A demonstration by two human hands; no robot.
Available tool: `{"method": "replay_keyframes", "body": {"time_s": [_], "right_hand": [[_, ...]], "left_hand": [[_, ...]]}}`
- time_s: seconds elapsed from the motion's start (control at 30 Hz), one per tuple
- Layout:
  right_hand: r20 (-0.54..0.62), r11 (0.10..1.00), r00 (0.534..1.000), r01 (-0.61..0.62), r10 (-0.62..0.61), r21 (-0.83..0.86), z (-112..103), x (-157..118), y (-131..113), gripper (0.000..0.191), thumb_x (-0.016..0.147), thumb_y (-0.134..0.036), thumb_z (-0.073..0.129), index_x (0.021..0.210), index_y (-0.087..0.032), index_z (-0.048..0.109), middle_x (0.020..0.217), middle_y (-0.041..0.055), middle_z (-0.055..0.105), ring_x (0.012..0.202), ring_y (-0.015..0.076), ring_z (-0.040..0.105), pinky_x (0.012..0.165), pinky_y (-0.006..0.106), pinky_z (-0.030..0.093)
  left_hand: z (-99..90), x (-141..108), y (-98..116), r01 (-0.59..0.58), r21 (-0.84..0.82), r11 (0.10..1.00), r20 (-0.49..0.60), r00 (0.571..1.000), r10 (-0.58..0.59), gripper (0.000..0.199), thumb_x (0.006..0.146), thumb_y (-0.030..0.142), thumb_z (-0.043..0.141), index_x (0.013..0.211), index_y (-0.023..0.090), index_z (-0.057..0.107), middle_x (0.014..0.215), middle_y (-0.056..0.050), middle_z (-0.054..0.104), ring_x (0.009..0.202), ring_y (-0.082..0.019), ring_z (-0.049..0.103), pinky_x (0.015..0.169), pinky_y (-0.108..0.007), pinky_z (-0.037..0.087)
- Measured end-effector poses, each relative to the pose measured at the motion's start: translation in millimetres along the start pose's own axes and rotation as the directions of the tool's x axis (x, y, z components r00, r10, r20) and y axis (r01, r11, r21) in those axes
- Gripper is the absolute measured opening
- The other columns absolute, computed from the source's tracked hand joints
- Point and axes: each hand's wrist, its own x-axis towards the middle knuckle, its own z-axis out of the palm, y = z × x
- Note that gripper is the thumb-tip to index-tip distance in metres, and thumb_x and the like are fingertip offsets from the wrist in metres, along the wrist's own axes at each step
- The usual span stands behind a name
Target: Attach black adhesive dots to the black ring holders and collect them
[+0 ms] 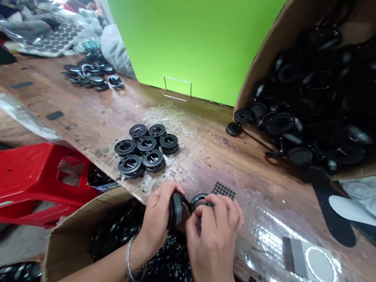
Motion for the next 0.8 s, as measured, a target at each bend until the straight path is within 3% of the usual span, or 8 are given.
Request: {"method": "replay_keyframes", "body": {"time_s": [0.13,0.27,0.4,0.5,0.6,0.67,0.7,0.8], "right_hand": [[0.080,0.999,0.996,-0.028,0.027,0.015,2,1,4,0.009,0.085,-0.014,0.058,0.078,-0.018,0.061,0.103,0.0089,0.062,0.108,0.0293,0.051,0.092,0.053,0.042],[0.061,0.995,0.993,0.102,-0.100,-0.024,0,-10,-2,0.011,0.088,-0.013,0.055,0.094,-0.017,0.064,0.113,0.0112,0.064,0.118,0.0313,0.050,0.100,0.057,0.038],[0.161,0.952,0.954,0.276,-0.254,-0.132,6,-29,-4,0.037,0.086,-0.008,0.050,0.122,-0.014,0.057,0.131,0.0154,0.058,0.131,0.0358,0.041,0.108,0.062,0.027],[0.202,0.958,0.942,0.283,-0.270,-0.041,4,-30,4,0.046,0.086,-0.010,0.052,0.131,-0.016,0.050,0.140,0.0162,0.050,0.137,0.0359,0.035,0.109,0.062,0.028],[0.201,0.988,0.979,0.006,-0.038,0.156,-6,-18,19,0.050,0.087,-0.025,0.061,0.134,-0.022,0.045,0.148,0.0155,0.037,0.138,0.0354,0.033,0.107,0.059,0.036],[0.302,0.921,0.940,-0.251,0.158,0.298,-14,-10,28,0.050,0.085,-0.034,0.064,0.131,-0.024,0.047,0.138,0.0140,0.046,0.126,0.0316,0.049,0.101,0.053,0.045],[0.370,0.855,0.897,-0.377,0.241,0.357,-17,-8,31,0.048,0.084,-0.036,0.065,0.127,-0.024,0.048,0.127,0.0116,0.054,0.113,0.0276,0.058,0.094,0.047,0.050],[0.560,0.546,0.722,-0.683,0.406,0.485,-26,-7,33,0.035,0.082,-0.037,0.065,0.111,-0.025,0.050,0.088,0.0006,0.060,0.071,0.0149,0.062,0.064,0.028,0.055]], "left_hand": [[-1.1,-2,-3,0.009,-0.006,1.000,-0.003,1.000,-0.009,0.028,0.089,0.028,0.043,0.066,0.019,0.058,0.069,0.001,0.054,0.069,-0.014,0.048,0.065,-0.022,0.038],[1.0,0,-3,0.118,-0.097,0.988,-0.019,0.993,-0.120,0.026,0.087,0.029,0.045,0.066,0.019,0.056,0.064,0.003,0.049,0.061,-0.013,0.043,0.059,-0.023,0.036],[0.3,5,2,0.136,-0.102,0.986,-0.023,0.990,-0.139,0.024,0.083,0.029,0.048,0.063,0.019,0.057,0.062,0.002,0.051,0.060,-0.013,0.045,0.057,-0.022,0.037],[-1.3,5,5,0.187,-0.200,0.962,-0.034,0.980,-0.198,0.022,0.081,0.032,0.053,0.064,0.018,0.058,0.060,0.002,0.051,0.055,-0.011,0.044,0.052,-0.021,0.036],[0.6,2,3,0.423,-0.393,0.817,0.138,0.905,-0.402,0.026,0.082,0.044,0.053,0.073,0.020,0.058,0.051,0.004,0.046,0.042,-0.011,0.038,0.040,-0.021,0.029],[3.6,-1,2,0.565,-0.414,0.714,0.267,0.825,-0.498,0.032,0.082,0.051,0.053,0.076,0.020,0.059,0.049,0.004,0.045,0.040,-0.012,0.037,0.038,-0.021,0.028],[4.8,-3,2,0.577,-0.390,0.718,0.282,0.817,-0.503,0.035,0.082,0.053,0.055,0.076,0.020,0.060,0.052,0.002,0.050,0.042,-0.013,0.041,0.039,-0.022,0.032],[3.4,-7,11,0.328,-0.242,0.913,0.251,0.930,-0.268,0.045,0.080,0.060,0.060,0.093,0.019,0.071,0.090,-0.010,0.067,0.073,-0.020,0.060,0.063,-0.028,0.049]]}}
